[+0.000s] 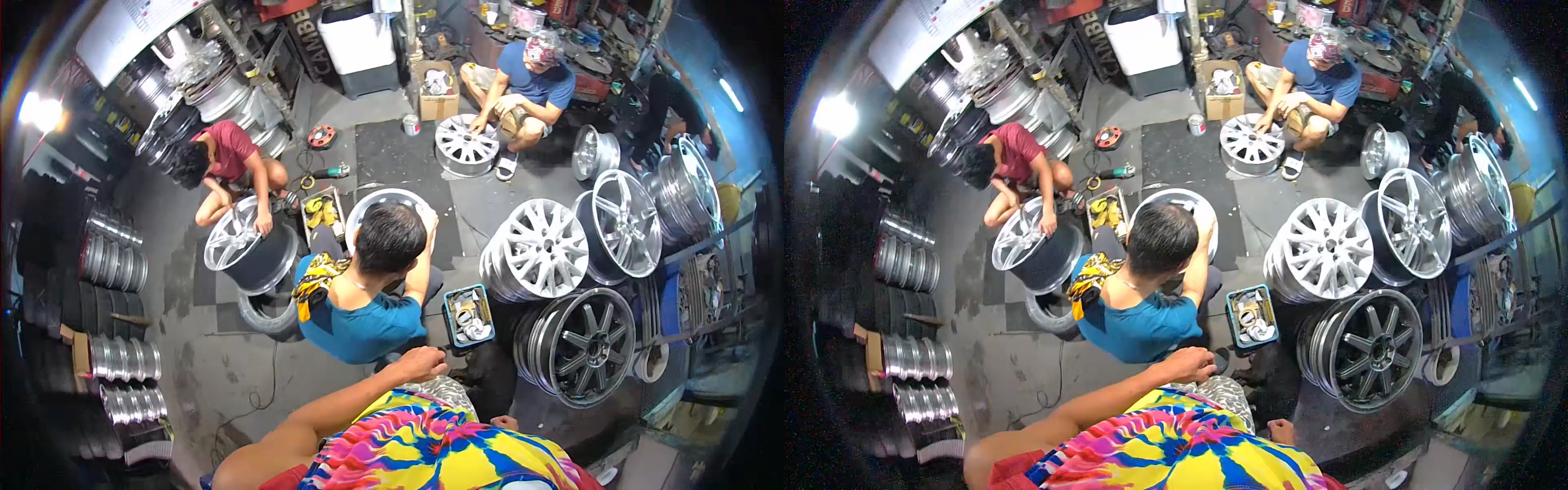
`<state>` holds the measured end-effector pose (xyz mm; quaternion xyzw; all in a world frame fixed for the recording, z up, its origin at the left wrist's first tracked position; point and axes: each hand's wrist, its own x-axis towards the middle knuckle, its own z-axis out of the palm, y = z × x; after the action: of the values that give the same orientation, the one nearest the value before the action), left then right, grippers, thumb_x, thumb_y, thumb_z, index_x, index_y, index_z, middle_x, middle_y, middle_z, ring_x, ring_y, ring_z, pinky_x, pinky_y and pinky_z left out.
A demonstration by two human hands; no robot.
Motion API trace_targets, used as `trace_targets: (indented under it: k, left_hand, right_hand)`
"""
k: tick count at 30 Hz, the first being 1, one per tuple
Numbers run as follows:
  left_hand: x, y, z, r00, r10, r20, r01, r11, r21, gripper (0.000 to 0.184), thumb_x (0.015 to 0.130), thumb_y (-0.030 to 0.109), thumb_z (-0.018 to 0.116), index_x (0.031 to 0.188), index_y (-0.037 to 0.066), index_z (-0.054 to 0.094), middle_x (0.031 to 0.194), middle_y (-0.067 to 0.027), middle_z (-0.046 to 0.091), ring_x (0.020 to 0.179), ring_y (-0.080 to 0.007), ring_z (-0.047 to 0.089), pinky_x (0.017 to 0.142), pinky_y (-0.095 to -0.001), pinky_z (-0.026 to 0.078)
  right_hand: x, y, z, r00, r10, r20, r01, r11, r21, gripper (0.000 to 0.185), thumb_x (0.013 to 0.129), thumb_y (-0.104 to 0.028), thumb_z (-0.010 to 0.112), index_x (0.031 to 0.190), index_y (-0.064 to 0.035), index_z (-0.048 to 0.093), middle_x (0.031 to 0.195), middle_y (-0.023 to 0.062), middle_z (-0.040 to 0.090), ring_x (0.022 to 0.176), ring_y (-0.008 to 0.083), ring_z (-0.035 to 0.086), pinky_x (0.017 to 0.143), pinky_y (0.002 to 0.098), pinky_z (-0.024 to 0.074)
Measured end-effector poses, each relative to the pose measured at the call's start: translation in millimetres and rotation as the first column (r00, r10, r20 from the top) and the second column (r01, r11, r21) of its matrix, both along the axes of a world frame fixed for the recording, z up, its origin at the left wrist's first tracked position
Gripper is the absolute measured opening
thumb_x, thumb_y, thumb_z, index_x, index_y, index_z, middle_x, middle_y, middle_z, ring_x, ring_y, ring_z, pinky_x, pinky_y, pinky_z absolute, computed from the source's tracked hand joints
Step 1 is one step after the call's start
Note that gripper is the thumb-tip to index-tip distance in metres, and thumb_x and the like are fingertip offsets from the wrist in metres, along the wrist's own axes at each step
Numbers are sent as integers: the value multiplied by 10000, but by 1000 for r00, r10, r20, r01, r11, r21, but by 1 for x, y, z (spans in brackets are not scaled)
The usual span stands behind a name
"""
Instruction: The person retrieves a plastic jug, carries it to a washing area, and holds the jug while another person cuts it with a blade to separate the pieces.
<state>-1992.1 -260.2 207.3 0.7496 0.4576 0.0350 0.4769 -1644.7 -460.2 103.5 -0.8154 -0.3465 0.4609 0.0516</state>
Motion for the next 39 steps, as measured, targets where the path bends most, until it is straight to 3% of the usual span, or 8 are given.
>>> trace_targets:
  k: [6, 8, 12, 17, 19, 20, 24, 39]
  left_hand:
    - [1, 16, -40, 985, 2, -171, -12, 998, -61, 301, 853, 326, 556, 923, 43, 632, 916, -186, 646, 891, -365, 614, 761, -472, 485]
    - [0, 24, -42, 984, 38, -173, -54, 995, -89, 297, 850, 323, 558, 921, 46, 638, 899, -182, 652, 879, -362, 620, 756, -472, 487]
    - [5, 34, -71, 990, 74, -121, -83, 994, -72, 320, 837, 351, 561, 916, 54, 649, 894, -179, 660, 873, -359, 625, 758, -469, 488]
    - [8, 36, -80, 988, 82, -128, -97, 988, -119, 335, 821, 363, 558, 906, 56, 662, 897, -197, 664, 883, -390, 623, 779, -483, 494]
    - [4, 36, -91, 987, 98, -131, -111, 989, -98, 338, 824, 366, 560, 913, 57, 665, 904, -200, 664, 885, -388, 624, 779, -476, 496]
    - [2, 31, -96, 986, 101, -131, -114, 989, -97, 339, 825, 367, 561, 917, 58, 666, 907, -201, 664, 886, -387, 624, 780, -472, 498]
    - [-6, 30, -92, 987, 110, -114, -129, 976, -173, 372, 832, 389, 570, 908, 37, 665, 906, -199, 670, 881, -371, 636, 787, -455, 501]
    - [39, 127, 50, 909, 242, 339, -268, 963, 32, 301, 858, 271, 576, 870, -26, 627, 806, -197, 649, 746, -308, 646, 678, -389, 494]
  right_hand:
    - [38, -34, -40, 997, -53, -52, 55, 998, 37, 252, 725, -227, 704, 806, 12, 703, 678, 133, 671, 612, 193, 641, 617, 340, 511]
    - [122, -100, -198, 934, -266, -240, 188, 934, -303, 248, 720, -229, 701, 804, 5, 708, 686, 151, 672, 628, 203, 652, 633, 345, 514]
    - [82, -91, -104, 991, -24, 135, 12, 996, 92, 218, 716, -213, 690, 792, -9, 710, 680, 145, 671, 617, 208, 650, 641, 352, 515]
    - [36, -42, -14, 965, 6, 263, -60, 978, 199, 208, 728, -224, 674, 764, -22, 708, 676, 118, 668, 635, 191, 643, 632, 349, 507]
    - [90, -61, -87, 988, -125, -93, 113, 986, -126, 230, 740, -245, 670, 796, -25, 706, 703, 118, 671, 637, 182, 631, 627, 345, 502]
    - [70, -47, -49, 999, -16, -47, 20, 997, 76, 238, 745, -250, 667, 810, -25, 704, 705, 117, 671, 630, 181, 627, 622, 344, 500]
    - [34, -17, 10, 994, 3, 107, -12, 996, 88, 245, 754, -261, 661, 794, -22, 694, 648, 104, 656, 586, 183, 636, 552, 317, 485]
    - [20, -3, 17, 997, -78, 14, 75, 982, 173, 213, 790, -219, 653, 792, -9, 688, 637, 74, 636, 566, 136, 593, 532, 295, 462]
